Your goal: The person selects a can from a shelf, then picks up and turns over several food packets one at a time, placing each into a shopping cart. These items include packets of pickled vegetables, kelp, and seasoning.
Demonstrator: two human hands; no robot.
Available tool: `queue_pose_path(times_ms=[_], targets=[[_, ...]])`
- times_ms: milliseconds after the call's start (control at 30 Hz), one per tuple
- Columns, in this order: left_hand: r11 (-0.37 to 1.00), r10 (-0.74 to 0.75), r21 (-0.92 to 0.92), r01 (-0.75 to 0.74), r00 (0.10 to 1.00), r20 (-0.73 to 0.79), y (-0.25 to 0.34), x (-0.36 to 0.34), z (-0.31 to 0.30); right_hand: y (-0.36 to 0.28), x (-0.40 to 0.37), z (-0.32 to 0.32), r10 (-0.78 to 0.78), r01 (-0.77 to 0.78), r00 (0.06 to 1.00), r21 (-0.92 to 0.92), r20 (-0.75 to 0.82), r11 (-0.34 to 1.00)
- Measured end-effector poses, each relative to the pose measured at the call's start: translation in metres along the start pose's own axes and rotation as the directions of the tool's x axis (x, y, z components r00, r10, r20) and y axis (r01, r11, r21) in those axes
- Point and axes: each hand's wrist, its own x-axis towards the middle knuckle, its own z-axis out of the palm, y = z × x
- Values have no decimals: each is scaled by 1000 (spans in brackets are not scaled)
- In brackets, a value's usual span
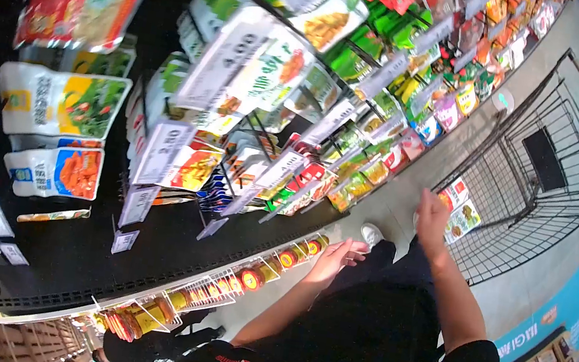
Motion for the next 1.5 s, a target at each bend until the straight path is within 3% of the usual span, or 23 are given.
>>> queue_pose_path(times_ms=[33, 67, 133, 200, 267, 333, 400, 467, 600, 667, 700, 733, 800, 933, 1000, 1100, 1167, 1267, 1300, 1333, 1400, 1467, 1500], targets=[[998, -9, -62, 7, 1000, -26, -3, -4, -8, -26, -2, 14, -262, 270, 962, -101, 80, 958], [991, -18, -131, 10, 998, -55, -4, -8, -13, -56, -5, 29, -495, 525, 848, -175, 189, 833], [987, 20, -158, -31, 997, -71, -2, -19, -22, -131, -14, 67, -715, 698, 681, 155, 161, 699], [987, 29, -156, -44, 995, -92, -6, -27, -30, -194, -18, 101, -834, 812, 536, 192, 132, 552], [984, 61, -161, -75, 994, -93, -16, -29, -40, -244, -13, 128, -868, 885, 435, 61, 240, 461], [986, 131, -93, -141, 985, -108, -15, -37, -47, -264, -6, 158, -912, 900, 389, 158, 126, 406], [981, 153, -99, -166, 980, -128, -9, -44, -49, -288, -10, 176, -889, 906, 423, -69, 177, 417], [975, 165, -120, -189, 968, -189, 0, -51, -48, -298, -4, 186, -883, 919, 393, -79, 257, 386], [950, 191, -200, -239, 954, -230, 2, -53, -58, -294, 2, 208, -946, 949, 311, -81, 91, 304], [946, 204, -201, -254, 949, -241, 6, -54, -63, -283, 6, 217, -839, 813, 532, 208, 116, 544], [946, 209, -194, -260, 945, -251, 6, -52, -66, -283, 8, 217, -719, 649, 654, 313, 235, 693], [946, 213, -186, -265, 942, -260, 7, -50, -68, -284, 8, 217, -723, 653, 650, 314, 234, 689], [945, 216, -185, -268, 941, -260, 6, -47, -69, -289, 4, 211, -909, 909, 416, -24, 35, 415], [950, 230, -160, -268, 948, -219, 9, -42, -67, -294, -8, 202, -889, 884, 454, -153, 56, 442], [947, 252, -149, -285, 945, -207, 14, -41, -64, -298, -14, 202, -912, 903, 406, -172, 50, 393], [942, 287, -118, -313, 938, -195, 25, -44, -60, -300, -16, 203, -884, 879, 465, -100, -43, 467], [940, 305, -99, -327, 933, -190, 34, -46, -59, -288, -5, 204, -857, 848, 500, 132, 123, 513], [934, 338, -59, -352, 926, -171, 50, -53, -57, -280, 4, 202, -903, 900, 422, 79, 83, 428], [917, 383, -47, -395, 909, -167, 58, -59, -55, -295, -3, 196, -849, 818, 525, 245, 52, 521], [898, 427, -36, -438, 889, -163, 67, -65, -54, -295, -4, 192, -850, 819, 524, 243, 52, 520], [880, 463, -25, -474, 870, -171, 83, -75, -54, -289, -6, 181, -723, 642, 670, 359, 169, 678], [861, 498, -15, -509, 848, -182, 97, -83, -54, -292, -20, 160, -675, 591, 701, 343, 231, 731], [832, 526, -59, -552, 818, -231, 103, -87, -54, -294, -29, 149, -557, 409, 755, 416, 346, 812]])
